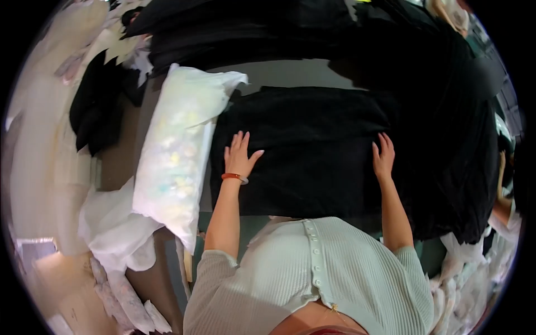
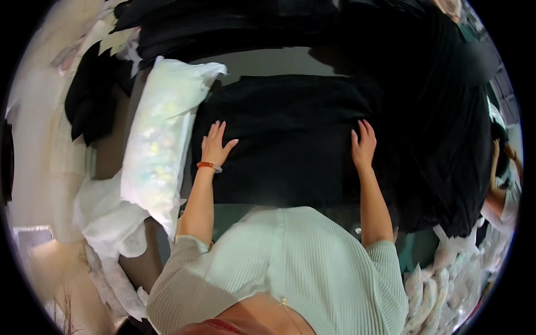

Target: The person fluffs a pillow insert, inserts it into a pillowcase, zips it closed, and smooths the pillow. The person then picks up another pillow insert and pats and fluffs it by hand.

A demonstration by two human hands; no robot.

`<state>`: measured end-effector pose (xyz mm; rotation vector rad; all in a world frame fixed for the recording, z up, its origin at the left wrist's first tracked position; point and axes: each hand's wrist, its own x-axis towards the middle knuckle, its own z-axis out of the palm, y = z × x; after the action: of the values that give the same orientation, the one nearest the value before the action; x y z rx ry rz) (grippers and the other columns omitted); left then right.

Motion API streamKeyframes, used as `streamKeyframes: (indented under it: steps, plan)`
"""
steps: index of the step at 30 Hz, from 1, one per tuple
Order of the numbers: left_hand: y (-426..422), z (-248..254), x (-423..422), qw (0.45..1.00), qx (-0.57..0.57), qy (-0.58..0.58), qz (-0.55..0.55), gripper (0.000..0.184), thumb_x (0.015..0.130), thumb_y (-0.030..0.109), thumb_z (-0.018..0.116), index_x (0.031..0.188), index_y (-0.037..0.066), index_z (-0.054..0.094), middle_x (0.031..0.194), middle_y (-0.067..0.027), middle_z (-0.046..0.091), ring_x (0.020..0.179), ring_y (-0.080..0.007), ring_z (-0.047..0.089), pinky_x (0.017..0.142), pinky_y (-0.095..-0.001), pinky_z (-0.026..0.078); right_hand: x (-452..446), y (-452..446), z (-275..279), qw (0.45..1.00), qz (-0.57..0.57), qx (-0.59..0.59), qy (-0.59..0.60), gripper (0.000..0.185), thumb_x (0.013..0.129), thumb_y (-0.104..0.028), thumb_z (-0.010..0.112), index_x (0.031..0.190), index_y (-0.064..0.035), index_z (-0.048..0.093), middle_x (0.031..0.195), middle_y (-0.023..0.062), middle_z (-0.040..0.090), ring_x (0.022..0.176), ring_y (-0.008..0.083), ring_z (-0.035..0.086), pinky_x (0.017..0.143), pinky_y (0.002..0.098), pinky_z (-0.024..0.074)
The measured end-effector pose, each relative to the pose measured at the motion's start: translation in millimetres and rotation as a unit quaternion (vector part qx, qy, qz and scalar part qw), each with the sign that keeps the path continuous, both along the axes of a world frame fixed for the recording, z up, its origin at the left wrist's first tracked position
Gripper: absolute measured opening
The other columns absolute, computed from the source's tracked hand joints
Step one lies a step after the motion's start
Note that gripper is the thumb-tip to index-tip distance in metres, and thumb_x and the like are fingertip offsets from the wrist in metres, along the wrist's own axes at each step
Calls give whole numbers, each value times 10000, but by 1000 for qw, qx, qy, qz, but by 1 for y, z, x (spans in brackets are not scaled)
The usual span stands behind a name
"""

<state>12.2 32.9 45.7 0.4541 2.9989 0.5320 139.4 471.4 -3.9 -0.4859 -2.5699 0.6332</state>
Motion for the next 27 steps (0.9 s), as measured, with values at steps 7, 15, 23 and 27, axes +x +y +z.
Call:
streamKeyframes:
  steps: [7, 15, 23, 27]
  plan:
    - [-152, 114, -16, 938, 7, 313, 151, 548, 878, 273, 660, 1325, 1, 497, 1400, -200, 475, 1312, -347, 427, 1089, -427, 333, 44, -84, 19, 995, 50, -51, 65, 410, 920, -150, 553, 1315, -45, 522, 1410, 131, 463, 1317, 321, 412, 1099, 413, 308]
    - [-272, 88, -50, 951, 30, -11, 308, 859, 873, 674, 466, 1428, 23, 391, 1463, -179, 414, 1370, -328, 361, 1123, -387, 276, 21, -179, 64, 965, 148, -198, 92, 319, 857, -15, 582, 1174, -39, 612, 1339, 123, 525, 1249, 302, 491, 1037, 370, 385]
    - [-271, 32, -67, 943, -75, 219, 238, 355, 966, 357, 520, 922, 17, 610, 961, -156, 637, 952, -328, 587, 818, -399, 455, -3, -295, 64, 913, 308, -265, 45, 281, 830, -19, 609, 1110, -40, 636, 1257, 124, 579, 1166, 325, 543, 976, 369, 442]
    - [-256, 76, -70, 905, 180, 370, 107, 274, 965, 207, 556, 801, -12, 538, 702, -197, 494, 618, -292, 517, 604, -402, 422, 2, -306, 43, 920, 284, -265, 55, 266, 828, -9, 602, 1090, -36, 641, 1241, 127, 589, 1131, 321, 567, 926, 370, 469]
